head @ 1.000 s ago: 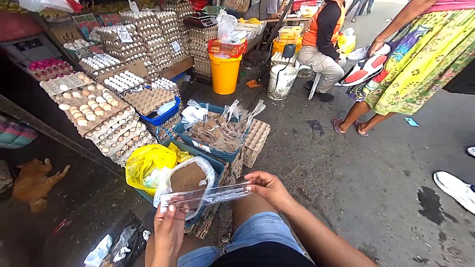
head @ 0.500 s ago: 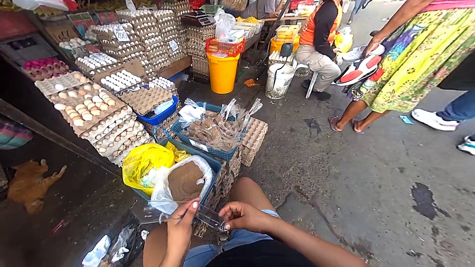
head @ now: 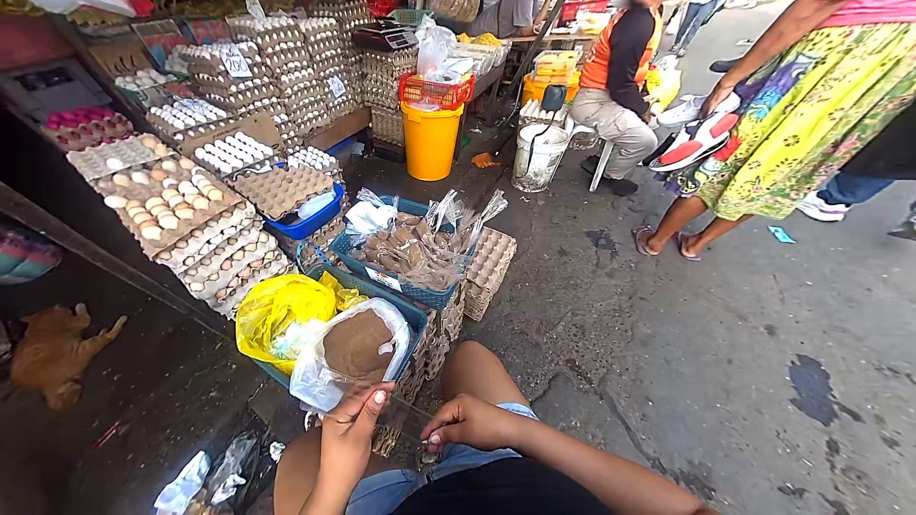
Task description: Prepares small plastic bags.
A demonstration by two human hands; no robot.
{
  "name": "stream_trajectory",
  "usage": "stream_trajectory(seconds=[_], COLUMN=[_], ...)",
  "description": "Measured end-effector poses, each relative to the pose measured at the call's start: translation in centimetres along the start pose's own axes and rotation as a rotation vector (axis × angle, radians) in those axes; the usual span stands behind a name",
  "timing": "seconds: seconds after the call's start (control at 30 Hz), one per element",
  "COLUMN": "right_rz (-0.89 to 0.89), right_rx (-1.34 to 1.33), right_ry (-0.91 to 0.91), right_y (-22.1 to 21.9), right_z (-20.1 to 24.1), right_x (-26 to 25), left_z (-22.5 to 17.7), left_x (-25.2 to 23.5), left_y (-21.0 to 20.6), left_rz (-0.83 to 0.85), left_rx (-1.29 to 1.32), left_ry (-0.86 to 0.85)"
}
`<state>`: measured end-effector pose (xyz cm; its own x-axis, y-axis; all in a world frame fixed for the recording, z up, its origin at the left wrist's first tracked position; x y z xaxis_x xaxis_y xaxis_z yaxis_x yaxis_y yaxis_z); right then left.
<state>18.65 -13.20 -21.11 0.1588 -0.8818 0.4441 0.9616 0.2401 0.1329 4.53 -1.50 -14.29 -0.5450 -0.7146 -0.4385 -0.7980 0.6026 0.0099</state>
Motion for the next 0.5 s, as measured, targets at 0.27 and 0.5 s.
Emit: stream_trajectory(seconds=[0.27,0.5], right_rz=[0.122,0.085], right_rx=[0.107,-0.109], right_ry=[0.034,0.012], right_y=[-1.1,-1.0], right_z=[0.3,0.2], right_x=[-0.1,0.1], left_z=[-0.7,-0.2], left_x=[-1.3,-1.3], left_y=[2.4,1.9], left_rz=[-0.029,0.039], left_rx=[0.129,0.385], left_ry=[-0.055,-0.007])
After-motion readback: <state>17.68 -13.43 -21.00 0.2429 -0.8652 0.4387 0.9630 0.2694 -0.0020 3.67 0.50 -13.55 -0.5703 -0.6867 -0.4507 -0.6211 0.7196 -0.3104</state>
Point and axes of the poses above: each hand's wrist, its own x-axis away from the middle knuckle, its own y-axis out of the back of the hand, z = x × y, the point moved 7 cm from there along -x, towards the middle knuckle, and after that the axes turned 8 degrees about -y, right-handed, at the moved point
